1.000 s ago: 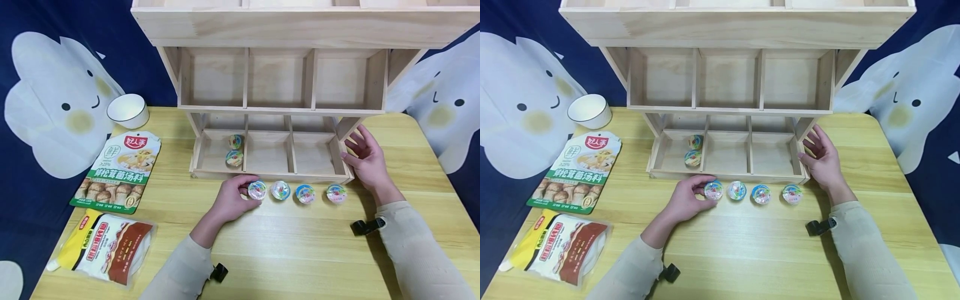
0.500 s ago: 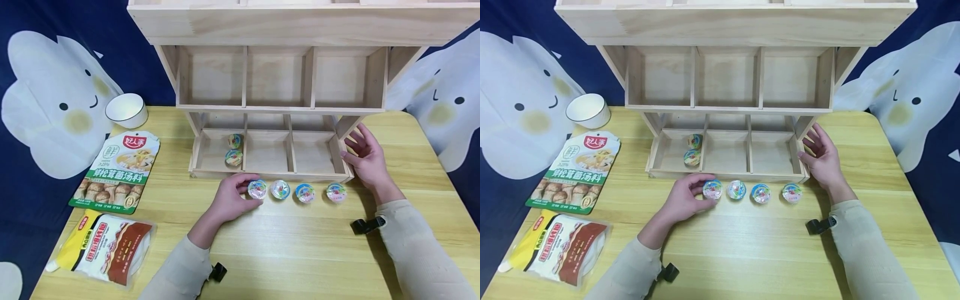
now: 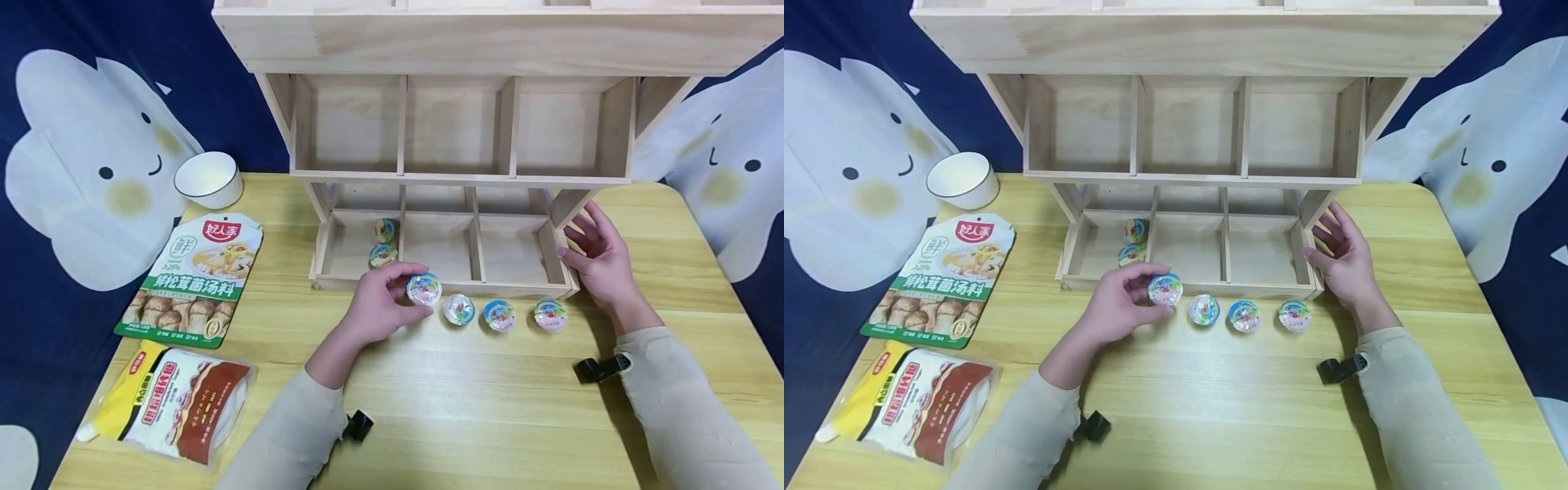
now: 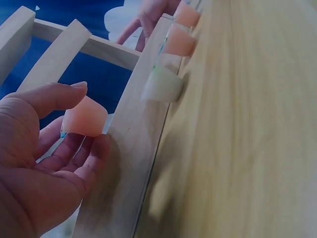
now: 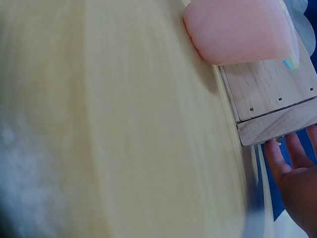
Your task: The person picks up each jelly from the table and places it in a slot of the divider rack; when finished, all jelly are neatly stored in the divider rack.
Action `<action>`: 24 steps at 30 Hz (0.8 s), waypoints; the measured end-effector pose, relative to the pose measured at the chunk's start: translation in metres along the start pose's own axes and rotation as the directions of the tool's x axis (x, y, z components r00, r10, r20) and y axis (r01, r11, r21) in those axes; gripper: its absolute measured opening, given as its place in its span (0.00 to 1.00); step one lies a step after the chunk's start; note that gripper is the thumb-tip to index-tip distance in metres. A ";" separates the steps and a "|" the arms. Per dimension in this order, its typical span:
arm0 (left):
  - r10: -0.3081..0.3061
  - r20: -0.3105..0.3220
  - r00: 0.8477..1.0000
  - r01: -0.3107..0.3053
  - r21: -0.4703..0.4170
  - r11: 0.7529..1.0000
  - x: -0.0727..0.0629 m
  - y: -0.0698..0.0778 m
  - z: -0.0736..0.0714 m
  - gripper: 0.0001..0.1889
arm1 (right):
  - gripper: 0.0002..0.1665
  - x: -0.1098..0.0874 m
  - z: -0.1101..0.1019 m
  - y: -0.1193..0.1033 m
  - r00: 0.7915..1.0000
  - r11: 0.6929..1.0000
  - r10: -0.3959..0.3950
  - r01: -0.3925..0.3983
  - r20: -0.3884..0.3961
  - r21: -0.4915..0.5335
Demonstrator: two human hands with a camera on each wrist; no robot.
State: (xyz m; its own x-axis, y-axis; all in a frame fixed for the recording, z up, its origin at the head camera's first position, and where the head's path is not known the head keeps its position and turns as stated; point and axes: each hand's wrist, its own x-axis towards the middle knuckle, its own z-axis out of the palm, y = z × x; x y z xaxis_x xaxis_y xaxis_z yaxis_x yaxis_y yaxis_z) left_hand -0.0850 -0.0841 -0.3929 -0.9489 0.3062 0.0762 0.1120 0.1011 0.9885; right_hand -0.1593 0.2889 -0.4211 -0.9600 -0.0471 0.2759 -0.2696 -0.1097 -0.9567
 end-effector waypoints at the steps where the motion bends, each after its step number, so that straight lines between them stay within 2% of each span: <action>1: 0.002 -0.001 1.000 -0.002 -0.010 1.000 0.002 0.001 0.000 0.30 | 0.53 0.000 0.000 0.000 1.000 1.000 0.000 0.000 -0.001 0.000; 11: 0.037 -0.005 0.999 -0.037 -0.058 0.998 0.025 0.011 0.001 0.28 | 0.53 0.000 0.002 -0.001 1.000 1.000 -0.001 0.001 0.002 0.005; 21: -0.029 -0.015 0.999 0.029 -0.056 0.998 0.048 0.011 0.006 0.29 | 0.54 0.000 0.002 -0.002 1.000 1.000 0.015 -0.015 0.008 0.027; 24: -0.028 -0.015 1.000 0.027 -0.055 0.998 0.056 0.009 0.009 0.29 | 0.54 0.000 0.002 -0.002 1.000 0.999 0.016 -0.016 0.011 0.027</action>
State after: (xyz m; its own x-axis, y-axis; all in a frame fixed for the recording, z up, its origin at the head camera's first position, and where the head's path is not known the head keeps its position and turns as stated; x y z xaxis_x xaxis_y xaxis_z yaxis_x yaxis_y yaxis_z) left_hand -0.1345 -0.0576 -0.3808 -0.9560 0.2889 0.0510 0.0704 0.0572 0.9959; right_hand -0.1587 0.2875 -0.4185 -0.9634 -0.0594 0.2615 -0.2517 -0.1358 -0.9582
